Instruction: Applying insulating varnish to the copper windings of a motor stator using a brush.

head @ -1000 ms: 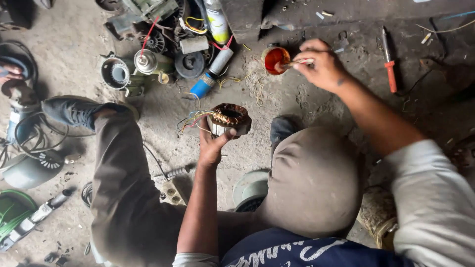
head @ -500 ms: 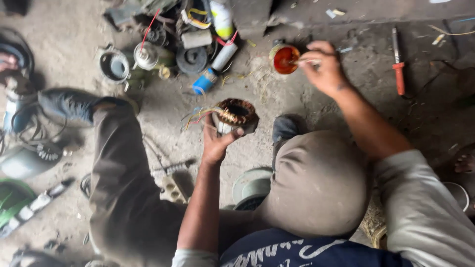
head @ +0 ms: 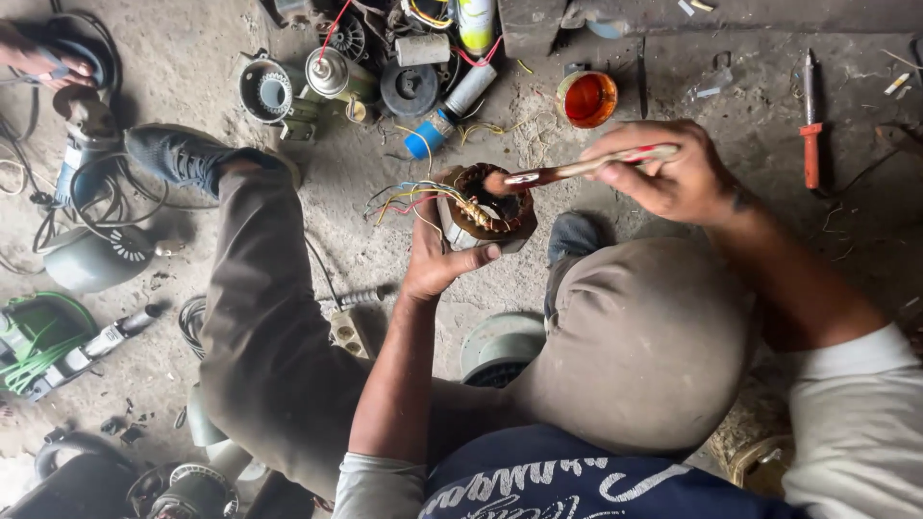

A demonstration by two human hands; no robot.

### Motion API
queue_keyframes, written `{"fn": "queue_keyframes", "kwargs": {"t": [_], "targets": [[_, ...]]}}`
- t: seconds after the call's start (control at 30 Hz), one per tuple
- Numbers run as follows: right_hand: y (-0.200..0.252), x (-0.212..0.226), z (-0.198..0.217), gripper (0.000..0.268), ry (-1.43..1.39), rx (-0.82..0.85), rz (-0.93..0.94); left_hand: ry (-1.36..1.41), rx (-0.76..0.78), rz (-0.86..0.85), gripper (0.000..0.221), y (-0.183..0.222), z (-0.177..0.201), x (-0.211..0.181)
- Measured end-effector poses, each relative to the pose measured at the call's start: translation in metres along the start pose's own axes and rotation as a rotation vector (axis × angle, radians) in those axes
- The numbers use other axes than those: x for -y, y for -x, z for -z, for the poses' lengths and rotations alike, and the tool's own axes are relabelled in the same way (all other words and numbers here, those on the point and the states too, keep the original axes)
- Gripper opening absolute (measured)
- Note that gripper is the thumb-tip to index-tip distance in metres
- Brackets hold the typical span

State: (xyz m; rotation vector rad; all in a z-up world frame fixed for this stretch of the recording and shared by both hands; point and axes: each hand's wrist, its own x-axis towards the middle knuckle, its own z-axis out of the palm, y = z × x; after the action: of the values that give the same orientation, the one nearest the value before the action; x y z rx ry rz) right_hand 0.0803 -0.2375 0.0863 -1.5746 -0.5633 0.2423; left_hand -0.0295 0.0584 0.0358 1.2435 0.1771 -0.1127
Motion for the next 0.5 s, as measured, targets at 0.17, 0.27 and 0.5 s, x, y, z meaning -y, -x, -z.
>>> {"fn": "queue_keyframes", "kwargs": {"t": [0.17, 0.27, 0.5], "targets": [[-0.03, 0.009, -0.012, 0.023, 0.087, 0.232, 0.186, 0.003, 0.049, -0.045, 0.117, 0.002, 0.002, -0.014], [-0.035, 0.025, -0.014, 0.014, 0.268, 0.311, 0.26, 0.009, 0.05, -0.072, 0.118, 0.003, 0.005, -0.016], [-0.05, 0.062, -0.03, 0.002, 0.439, 0.383, 0.366, -0.202, 0.068, -0.167, 0.118, 0.004, -0.004, -0.03]]}}
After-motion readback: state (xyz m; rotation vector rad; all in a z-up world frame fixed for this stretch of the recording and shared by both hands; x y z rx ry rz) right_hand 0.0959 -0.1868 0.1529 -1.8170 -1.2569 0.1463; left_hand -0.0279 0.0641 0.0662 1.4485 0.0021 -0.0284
